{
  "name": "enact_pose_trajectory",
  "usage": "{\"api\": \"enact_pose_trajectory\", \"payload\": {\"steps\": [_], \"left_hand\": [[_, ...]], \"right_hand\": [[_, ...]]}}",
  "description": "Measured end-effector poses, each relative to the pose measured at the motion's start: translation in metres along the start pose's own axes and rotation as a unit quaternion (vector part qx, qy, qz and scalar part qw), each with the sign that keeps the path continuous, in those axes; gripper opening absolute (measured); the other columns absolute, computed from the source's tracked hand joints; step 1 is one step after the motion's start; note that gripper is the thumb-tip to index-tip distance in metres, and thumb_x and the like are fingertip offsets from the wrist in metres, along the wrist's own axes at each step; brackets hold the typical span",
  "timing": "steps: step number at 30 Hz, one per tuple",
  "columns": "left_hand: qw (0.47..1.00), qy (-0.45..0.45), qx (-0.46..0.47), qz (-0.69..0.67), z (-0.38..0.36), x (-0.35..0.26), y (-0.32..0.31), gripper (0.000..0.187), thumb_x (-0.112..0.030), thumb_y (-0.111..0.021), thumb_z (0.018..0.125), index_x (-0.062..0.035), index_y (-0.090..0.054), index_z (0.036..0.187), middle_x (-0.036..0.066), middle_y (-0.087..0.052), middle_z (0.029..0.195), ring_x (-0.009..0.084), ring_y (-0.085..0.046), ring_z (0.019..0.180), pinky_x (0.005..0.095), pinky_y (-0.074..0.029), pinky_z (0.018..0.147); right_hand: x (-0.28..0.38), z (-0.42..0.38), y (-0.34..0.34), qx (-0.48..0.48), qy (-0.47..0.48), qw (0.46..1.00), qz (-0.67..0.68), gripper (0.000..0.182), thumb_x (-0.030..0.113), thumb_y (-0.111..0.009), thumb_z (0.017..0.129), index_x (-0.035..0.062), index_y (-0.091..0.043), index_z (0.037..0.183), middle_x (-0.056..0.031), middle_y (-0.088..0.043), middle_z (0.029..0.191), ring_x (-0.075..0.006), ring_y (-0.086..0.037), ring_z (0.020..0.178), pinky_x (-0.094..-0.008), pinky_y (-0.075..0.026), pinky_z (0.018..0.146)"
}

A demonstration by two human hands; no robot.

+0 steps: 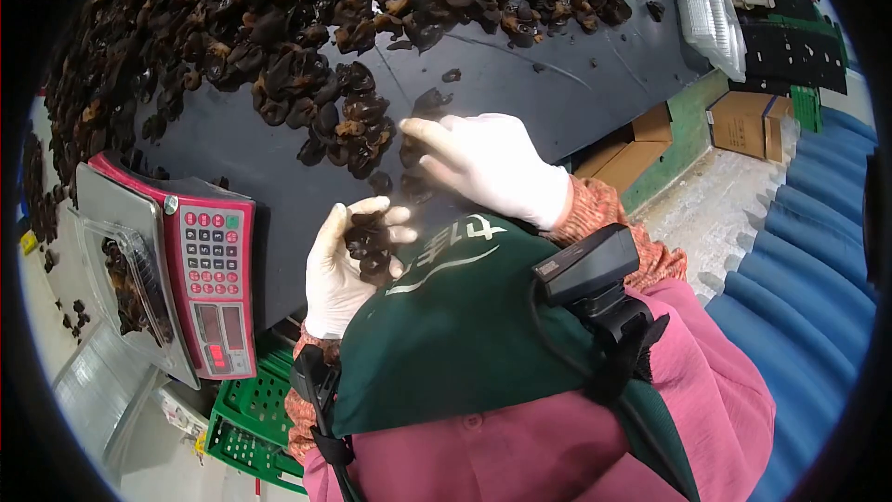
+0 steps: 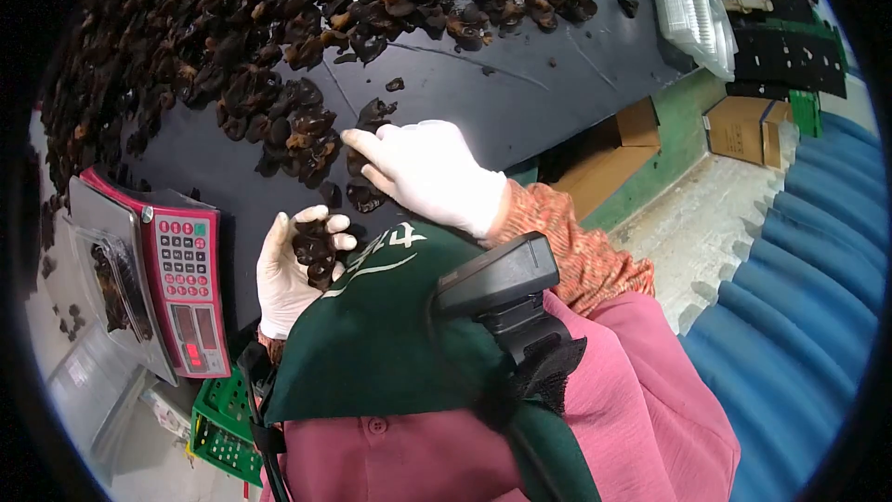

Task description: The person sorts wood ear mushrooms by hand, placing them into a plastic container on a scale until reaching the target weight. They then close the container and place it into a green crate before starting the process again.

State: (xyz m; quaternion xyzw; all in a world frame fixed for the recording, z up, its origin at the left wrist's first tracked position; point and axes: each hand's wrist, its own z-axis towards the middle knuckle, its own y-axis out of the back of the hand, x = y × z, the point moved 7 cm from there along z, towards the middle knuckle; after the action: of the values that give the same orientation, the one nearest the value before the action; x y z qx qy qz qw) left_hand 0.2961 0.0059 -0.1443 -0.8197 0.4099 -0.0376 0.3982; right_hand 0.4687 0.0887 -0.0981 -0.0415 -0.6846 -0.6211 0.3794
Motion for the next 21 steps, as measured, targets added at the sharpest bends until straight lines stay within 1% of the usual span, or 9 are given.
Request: {"api": "enact_pose_trajectory", "payload": {"steps": [1,5,7,9,10,13,14,17,21], "left_hand": [[1.0,-0.003,0.004,-0.003,-0.001,0.001,0.009,0.043,-0.042,-0.052,0.103,-0.0028,-0.066,0.116,0.017,-0.07,0.107,0.0278,-0.07,0.095,0.034,-0.058,0.066],[1.0,-0.013,0.0,-0.022,-0.006,0.004,0.025,0.045,-0.041,-0.052,0.103,-0.0014,-0.064,0.12,0.018,-0.068,0.113,0.0264,-0.068,0.097,0.035,-0.056,0.068],[0.999,-0.014,-0.027,-0.013,-0.007,0.0,0.015,0.047,-0.043,-0.052,0.103,-0.0016,-0.064,0.122,0.017,-0.067,0.115,0.0257,-0.067,0.1,0.0362,-0.056,0.07],[0.998,-0.011,-0.052,-0.025,-0.009,-0.001,0.004,0.057,-0.051,-0.049,0.102,-0.0017,-0.061,0.127,0.018,-0.066,0.12,0.025,-0.065,0.104,0.0392,-0.056,0.077],[0.998,-0.004,-0.036,-0.054,-0.008,0.001,0.001,0.055,-0.049,-0.049,0.102,-0.002,-0.062,0.126,0.017,-0.066,0.119,0.0248,-0.065,0.103,0.0382,-0.055,0.075],[0.999,0.007,-0.016,-0.049,-0.005,0.002,0.013,0.048,-0.045,-0.051,0.103,-0.0029,-0.064,0.121,0.014,-0.068,0.114,0.0246,-0.066,0.098,0.0351,-0.054,0.07],[0.997,0.02,-0.01,-0.074,-0.005,0.003,0.017,0.043,-0.042,-0.052,0.103,-0.0034,-0.065,0.119,0.014,-0.069,0.111,0.0252,-0.068,0.096,0.0339,-0.055,0.068],[0.997,0.001,-0.008,-0.079,-0.005,0.001,0.027,0.044,-0.042,-0.052,0.103,-0.0035,-0.065,0.12,0.015,-0.069,0.113,0.0261,-0.068,0.098,0.0346,-0.055,0.069],[0.997,-0.024,-0.061,-0.031,-0.01,-0.008,0.011,0.057,-0.054,-0.048,0.101,-0.0046,-0.061,0.126,0.015,-0.068,0.121,0.0277,-0.066,0.104,0.0387,-0.056,0.075]], "right_hand": [[-0.003,0.002,-0.011,0.05,-0.005,0.997,-0.06,0.017,0.021,-0.065,0.091,0.009,-0.067,0.103,-0.0087,-0.07,0.09,-0.0297,-0.069,0.077,-0.0396,-0.054,0.067],[-0.002,0.001,0.022,-0.032,-0.095,0.988,0.121,0.018,0.017,-0.064,0.089,0.0039,-0.065,0.101,-0.0088,-0.069,0.078,-0.0269,-0.068,0.068,-0.0359,-0.054,0.062],[0.003,-0.005,0.022,0.029,-0.187,0.95,0.25,0.023,0.018,-0.066,0.09,0.0028,-0.065,0.108,-0.0074,-0.069,0.076,-0.0209,-0.067,0.065,-0.0331,-0.053,0.062],[0.031,-0.008,0.016,0.173,-0.137,0.917,0.333,0.033,0.02,-0.069,0.09,0.0037,-0.062,0.118,-0.006,-0.069,0.076,-0.0161,-0.064,0.063,-0.0318,-0.051,0.061],[0.035,-0.01,0.012,0.192,-0.15,0.923,0.299,0.042,0.023,-0.071,0.089,0.0054,-0.059,0.125,-0.0072,-0.069,0.079,-0.0208,-0.065,0.065,-0.0339,-0.052,0.061],[0.018,-0.006,0.003,0.009,-0.037,0.998,0.049,0.039,0.023,-0.071,0.087,0.0077,-0.06,0.12,-0.0084,-0.067,0.083,-0.0266,-0.066,0.069,-0.0378,-0.052,0.063],[0.012,-0.009,-0.009,0.03,-0.019,0.999,-0.012,0.028,0.022,-0.07,0.086,0.0094,-0.062,0.11,-0.0094,-0.065,0.086,-0.0313,-0.066,0.074,-0.0407,-0.052,0.065],[0.014,-0.011,-0.012,0.008,-0.001,1.0,0.025,0.017,0.019,-0.069,0.086,0.0087,-0.062,0.097,-0.0097,-0.064,0.086,-0.0316,-0.066,0.073,-0.0414,-0.052,0.065],[0.023,-0.002,-0.001,0.06,-0.159,0.92,0.354,0.017,0.013,-0.068,0.094,0.0059,-0.068,0.109,-0.0052,-0.071,0.089,-0.0089,-0.063,0.068,-0.0282,-0.052,0.065]]}}
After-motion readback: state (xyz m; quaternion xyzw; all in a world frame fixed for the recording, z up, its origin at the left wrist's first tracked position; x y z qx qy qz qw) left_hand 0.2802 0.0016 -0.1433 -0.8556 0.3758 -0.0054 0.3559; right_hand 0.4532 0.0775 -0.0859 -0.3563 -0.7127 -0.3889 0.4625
